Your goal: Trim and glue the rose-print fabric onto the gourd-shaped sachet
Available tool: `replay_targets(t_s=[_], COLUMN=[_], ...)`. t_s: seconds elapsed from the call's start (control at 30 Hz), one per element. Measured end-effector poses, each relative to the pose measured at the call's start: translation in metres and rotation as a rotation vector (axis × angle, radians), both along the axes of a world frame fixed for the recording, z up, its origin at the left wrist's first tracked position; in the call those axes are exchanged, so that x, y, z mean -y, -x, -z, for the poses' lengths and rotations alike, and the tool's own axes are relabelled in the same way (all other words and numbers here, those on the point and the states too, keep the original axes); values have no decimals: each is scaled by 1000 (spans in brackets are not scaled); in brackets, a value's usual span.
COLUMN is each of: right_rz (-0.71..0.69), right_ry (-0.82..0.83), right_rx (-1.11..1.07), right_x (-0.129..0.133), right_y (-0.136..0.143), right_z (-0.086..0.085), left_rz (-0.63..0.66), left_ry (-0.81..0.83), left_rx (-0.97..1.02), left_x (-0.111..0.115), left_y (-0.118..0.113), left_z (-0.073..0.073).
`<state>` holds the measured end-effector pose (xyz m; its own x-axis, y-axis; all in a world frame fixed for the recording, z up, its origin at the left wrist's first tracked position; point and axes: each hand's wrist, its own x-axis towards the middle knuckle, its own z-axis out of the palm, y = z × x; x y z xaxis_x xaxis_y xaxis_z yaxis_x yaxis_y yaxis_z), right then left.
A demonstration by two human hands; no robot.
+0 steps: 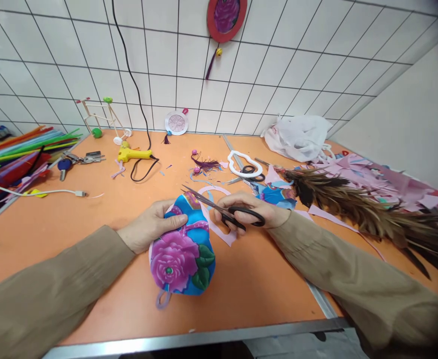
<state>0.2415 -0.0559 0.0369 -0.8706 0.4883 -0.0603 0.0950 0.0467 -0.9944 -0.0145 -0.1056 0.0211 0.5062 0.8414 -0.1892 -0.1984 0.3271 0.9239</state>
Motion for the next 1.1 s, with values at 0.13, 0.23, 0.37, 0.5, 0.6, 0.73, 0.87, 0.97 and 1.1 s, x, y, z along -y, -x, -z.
replay_targets(t_s=[0.13, 0.23, 0.37, 0.5, 0.6, 0.73, 0.87, 0.97, 1.1], right_rz=[-72, -100, -118, -131, -130, -114, -95, -90, -70], right_ry=[0, 9, 22, 23, 20, 8, 5, -4, -20], right_rx=[6, 28, 38, 14, 7, 10, 16, 6, 9], right_x=[-4, -5, -8, -11, -12, -10, -8, -7, -6], right_y=[-6, -9, -10, -11, -11, -10, -8, -8, -7], right_z=[-3, -6, -5, 0, 3, 3, 3, 3, 3], left_rz=[66, 122, 159, 170, 175, 187, 188, 188, 185], left_ry=[-26, -33, -43, -50, -56, -75, -94, -96, -81], left_rx=[-4, -27, -62, -89, -92, -86, -90, -100, -112], left_x=[-1, -2, -4, -5, -4, -5, -6, -5, -4], left_y=[2, 4, 5, 5, 4, 5, 6, 6, 5], left_z=[-2, -2, -2, -4, -4, -3, -2, -3, -6])
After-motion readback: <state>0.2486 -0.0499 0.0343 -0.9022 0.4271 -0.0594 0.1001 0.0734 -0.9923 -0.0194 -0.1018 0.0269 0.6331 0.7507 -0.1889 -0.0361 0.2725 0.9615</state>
